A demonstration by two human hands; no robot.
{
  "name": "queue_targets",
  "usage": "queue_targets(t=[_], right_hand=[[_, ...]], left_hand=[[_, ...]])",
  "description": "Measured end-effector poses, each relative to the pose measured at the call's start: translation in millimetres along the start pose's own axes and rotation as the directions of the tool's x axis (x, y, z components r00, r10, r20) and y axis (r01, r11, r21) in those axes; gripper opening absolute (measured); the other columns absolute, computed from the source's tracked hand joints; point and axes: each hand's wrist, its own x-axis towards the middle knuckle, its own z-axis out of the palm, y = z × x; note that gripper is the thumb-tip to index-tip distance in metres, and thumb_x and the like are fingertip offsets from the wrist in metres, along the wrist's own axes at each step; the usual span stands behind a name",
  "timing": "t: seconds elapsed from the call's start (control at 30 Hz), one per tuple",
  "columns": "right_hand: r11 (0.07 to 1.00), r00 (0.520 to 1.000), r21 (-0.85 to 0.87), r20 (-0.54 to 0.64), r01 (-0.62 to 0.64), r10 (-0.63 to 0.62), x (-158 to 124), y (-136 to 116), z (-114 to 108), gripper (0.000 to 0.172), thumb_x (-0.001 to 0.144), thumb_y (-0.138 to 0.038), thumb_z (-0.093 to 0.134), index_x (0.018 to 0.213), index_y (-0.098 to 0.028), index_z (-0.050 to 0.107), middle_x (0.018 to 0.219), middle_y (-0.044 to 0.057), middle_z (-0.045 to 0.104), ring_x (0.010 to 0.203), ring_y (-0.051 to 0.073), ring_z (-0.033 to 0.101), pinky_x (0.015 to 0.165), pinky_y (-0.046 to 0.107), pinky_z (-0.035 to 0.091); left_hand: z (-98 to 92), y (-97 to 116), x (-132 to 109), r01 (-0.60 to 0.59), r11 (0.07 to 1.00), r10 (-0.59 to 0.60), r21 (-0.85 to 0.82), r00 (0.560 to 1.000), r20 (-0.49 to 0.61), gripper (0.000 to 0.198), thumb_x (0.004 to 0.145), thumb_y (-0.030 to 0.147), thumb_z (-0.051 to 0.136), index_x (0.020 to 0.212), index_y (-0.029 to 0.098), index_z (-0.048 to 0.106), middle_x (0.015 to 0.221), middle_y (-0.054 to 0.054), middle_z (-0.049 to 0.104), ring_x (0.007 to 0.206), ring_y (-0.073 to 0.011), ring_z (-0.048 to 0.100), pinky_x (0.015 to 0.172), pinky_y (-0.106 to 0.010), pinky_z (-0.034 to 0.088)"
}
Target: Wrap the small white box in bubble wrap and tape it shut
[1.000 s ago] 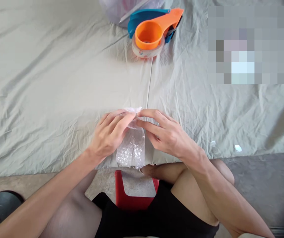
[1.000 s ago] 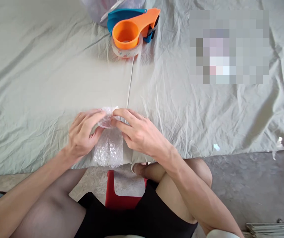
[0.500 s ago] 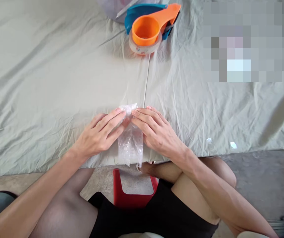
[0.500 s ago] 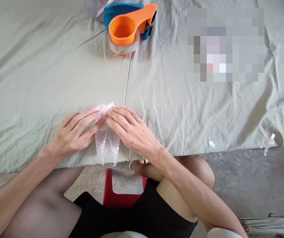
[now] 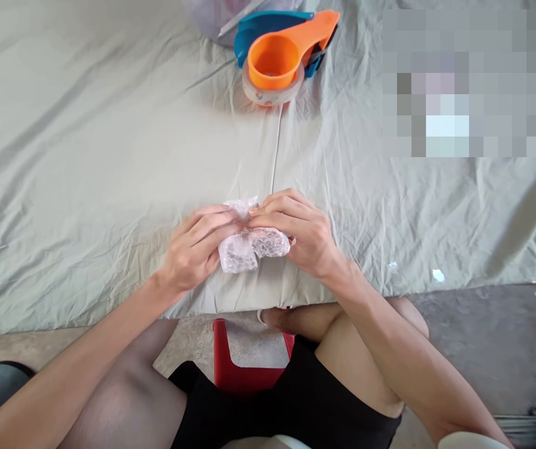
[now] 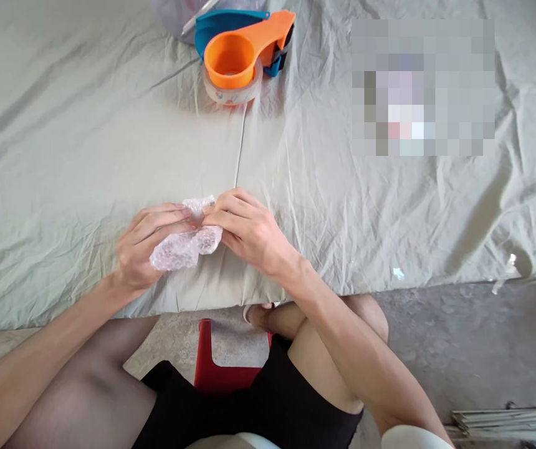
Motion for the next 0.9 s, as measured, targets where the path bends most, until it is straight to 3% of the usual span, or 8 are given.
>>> queue_targets(t=[0.1, 0.2, 0.23, 0.37, 0.47, 0.63, 0.8, 0.9], right_hand=[[0.999, 0.998, 0.032, -0.057, -0.039, 0.041, 1, -1, 9, 0.011, 0.116, -0.027, 0.068, 0.107, -0.028, 0.074, 0.099, 0.002, 0.079, 0.096, 0.021, 0.072, 0.088, 0.04, 0.064], [0.97, 0.967, 0.045, -0.072, -0.24, 0.243, 0, -13, 13, 0.006, 0.114, -0.03, 0.067, 0.117, -0.029, 0.071, 0.1, 0.003, 0.075, 0.094, 0.023, 0.073, 0.087, 0.042, 0.065], [0.943, 0.941, 0.05, -0.069, -0.328, 0.331, 0, -17, 13, 0.012, 0.112, -0.03, 0.067, 0.124, -0.029, 0.069, 0.102, 0.004, 0.075, 0.095, 0.024, 0.075, 0.088, 0.044, 0.066], [0.849, 0.847, 0.025, -0.062, -0.528, 0.529, -4, -28, 15, 0.033, 0.11, -0.035, 0.069, 0.142, -0.032, 0.062, 0.103, 0.006, 0.074, 0.094, 0.029, 0.077, 0.096, 0.054, 0.067], [0.852, 0.849, -0.001, -0.077, -0.524, 0.523, -6, -26, 18, 0.031, 0.109, -0.037, 0.071, 0.139, -0.033, 0.064, 0.107, 0.009, 0.074, 0.095, 0.032, 0.078, 0.097, 0.058, 0.068], [0.881, 0.887, -0.098, -0.059, -0.463, 0.459, -1, -23, 16, 0.016, 0.111, -0.04, 0.069, 0.126, -0.035, 0.071, 0.11, 0.009, 0.075, 0.098, 0.031, 0.076, 0.093, 0.055, 0.069], [0.897, 0.904, -0.113, -0.056, -0.428, 0.424, 5, -25, 8, 0.025, 0.111, -0.032, 0.069, 0.134, -0.036, 0.077, 0.147, 0.013, 0.071, 0.093, 0.027, 0.076, 0.091, 0.056, 0.072], [0.907, 0.917, -0.142, -0.027, -0.397, 0.398, 3, -24, 11, 0.033, 0.112, -0.028, 0.068, 0.141, -0.039, 0.078, 0.148, 0.011, 0.074, 0.102, 0.03, 0.079, 0.096, 0.057, 0.073]], left_hand=[[5.9, 2, 7, 0.08, 0.995, -0.084, -0.062, 0.994, -0.063, 0.016, 0.12, 0.027, 0.061, 0.114, 0.025, 0.076, 0.113, -0.005, 0.085, 0.105, -0.0214, 0.082, 0.091, -0.038, 0.068], [11.8, 7, 13, 0.186, 0.98, -0.191, -0.07, 0.978, -0.087, 0.021, 0.118, 0.032, 0.066, 0.099, 0.023, 0.07, 0.104, -0.005, 0.081, 0.095, -0.0193, 0.077, 0.082, -0.035, 0.065], [13.7, 9, 14, 0.215, 0.975, -0.22, -0.059, 0.972, -0.089, 0.022, 0.118, 0.031, 0.067, 0.097, 0.023, 0.068, 0.102, -0.004, 0.079, 0.093, -0.0188, 0.076, 0.08, -0.034, 0.065], [21.8, 15, 12, 0.363, 0.923, -0.378, -0.128, 0.918, -0.123, 0.017, 0.117, 0.041, 0.067, 0.121, 0.026, 0.061, 0.112, -0.005, 0.074, 0.097, -0.0183, 0.077, 0.079, -0.033, 0.067], [28.5, 18, 10, 0.449, 0.865, -0.484, -0.222, 0.864, -0.139, 0.041, 0.115, 0.05, 0.07, 0.143, 0.031, 0.048, 0.13, -0.008, 0.069, 0.108, -0.0193, 0.077, 0.081, -0.033, 0.069], [35.8, 22, 18, 0.432, 0.872, -0.481, -0.231, 0.842, -0.242, 0.025, 0.114, 0.034, 0.07, 0.131, 0.031, 0.053, 0.124, -0.007, 0.068, 0.118, -0.0213, 0.075, 0.073, -0.03, 0.065], [31.0, 20, 25, 0.387, 0.922, -0.38, -0.03, 0.886, -0.267, 0.011, 0.112, 0.018, 0.069, 0.114, 0.025, 0.076, 0.125, -0.006, 0.068, 0.09, -0.0143, 0.072, 0.069, -0.03, 0.063], [29.0, 19, 23, 0.368, 0.929, -0.348, 0.04, 0.905, -0.243, 0.015, 0.114, 0.021, 0.07, 0.115, 0.025, 0.084, 0.129, -0.007, 0.069, 0.082, -0.0118, 0.071, 0.074, -0.033, 0.065]])
